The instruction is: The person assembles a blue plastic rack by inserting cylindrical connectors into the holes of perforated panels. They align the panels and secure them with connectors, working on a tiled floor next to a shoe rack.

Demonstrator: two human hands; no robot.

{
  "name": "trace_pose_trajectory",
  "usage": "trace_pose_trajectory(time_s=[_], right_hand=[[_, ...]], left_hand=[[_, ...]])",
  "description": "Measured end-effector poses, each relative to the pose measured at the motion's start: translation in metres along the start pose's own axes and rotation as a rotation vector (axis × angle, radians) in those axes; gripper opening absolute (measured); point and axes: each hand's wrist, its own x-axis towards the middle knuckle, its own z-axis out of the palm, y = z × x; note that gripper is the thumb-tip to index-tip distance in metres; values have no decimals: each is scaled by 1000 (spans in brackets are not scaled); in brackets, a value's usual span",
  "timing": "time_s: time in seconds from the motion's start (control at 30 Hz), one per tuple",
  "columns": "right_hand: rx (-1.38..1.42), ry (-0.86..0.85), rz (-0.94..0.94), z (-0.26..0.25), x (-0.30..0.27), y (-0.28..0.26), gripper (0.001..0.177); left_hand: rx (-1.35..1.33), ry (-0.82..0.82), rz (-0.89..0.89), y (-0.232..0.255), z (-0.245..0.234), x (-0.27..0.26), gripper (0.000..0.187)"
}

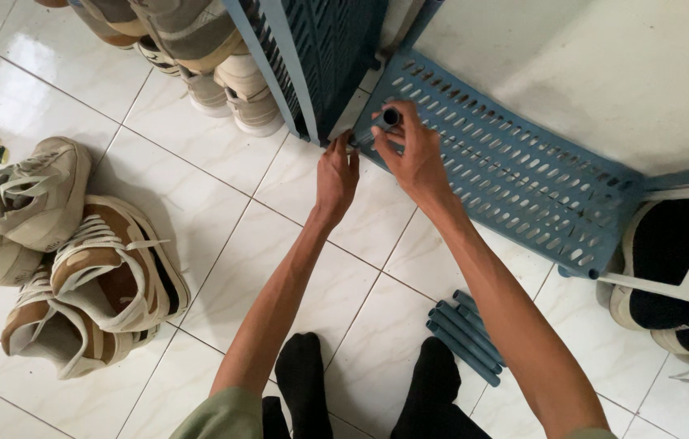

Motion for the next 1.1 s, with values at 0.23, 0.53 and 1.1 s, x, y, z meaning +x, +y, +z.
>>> trace_pose_trajectory(time_s=[0.23, 0.53, 1.1], right_hand=[[-85, -107, 112, 3, 14, -9, 39], [-179, -202, 189, 5, 23, -12, 27], [-152, -130, 46, 15, 29, -14, 30]], left_hand=[[51, -3, -30, 1, 2, 7, 26], [-43, 40, -30, 7, -3, 8, 25], [-4, -78, -48, 4, -11, 10, 52]])
